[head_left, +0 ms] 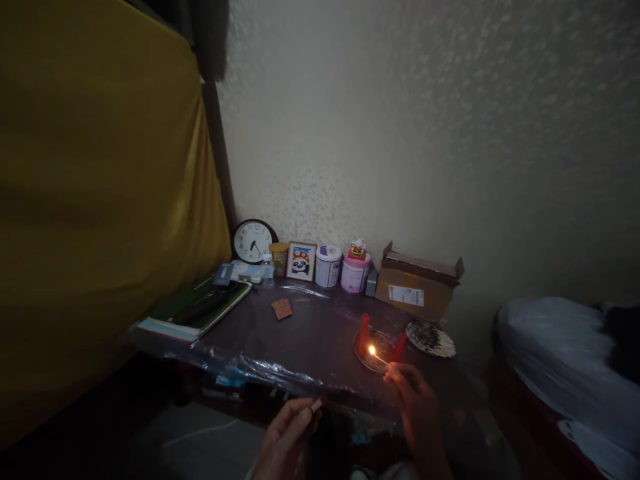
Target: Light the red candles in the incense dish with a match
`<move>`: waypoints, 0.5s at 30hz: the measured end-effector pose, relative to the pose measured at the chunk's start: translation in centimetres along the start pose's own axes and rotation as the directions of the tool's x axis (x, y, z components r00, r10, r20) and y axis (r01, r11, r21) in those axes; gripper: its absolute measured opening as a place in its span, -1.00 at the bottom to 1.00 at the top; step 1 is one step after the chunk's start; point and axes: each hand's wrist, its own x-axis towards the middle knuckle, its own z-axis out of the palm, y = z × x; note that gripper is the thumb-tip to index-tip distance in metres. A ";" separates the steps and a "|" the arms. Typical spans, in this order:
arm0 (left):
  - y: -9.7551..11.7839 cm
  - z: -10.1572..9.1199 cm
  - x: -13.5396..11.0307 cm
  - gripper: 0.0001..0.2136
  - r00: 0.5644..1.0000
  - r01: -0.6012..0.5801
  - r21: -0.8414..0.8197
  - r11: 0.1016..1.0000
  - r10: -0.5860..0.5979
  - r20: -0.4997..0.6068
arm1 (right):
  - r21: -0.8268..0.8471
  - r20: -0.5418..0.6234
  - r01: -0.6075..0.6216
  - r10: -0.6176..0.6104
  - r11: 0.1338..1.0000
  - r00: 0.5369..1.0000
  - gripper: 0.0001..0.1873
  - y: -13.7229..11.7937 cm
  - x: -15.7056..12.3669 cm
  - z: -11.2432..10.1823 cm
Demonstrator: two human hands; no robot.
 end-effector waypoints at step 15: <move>0.3 0.2 0.0 -0.78 1.000 0.009 -0.048 0.999 -0.010 -0.021 | -0.132 -0.007 -0.098 0.098 0.986 0.995 -0.69 -1.2 1.7 0.3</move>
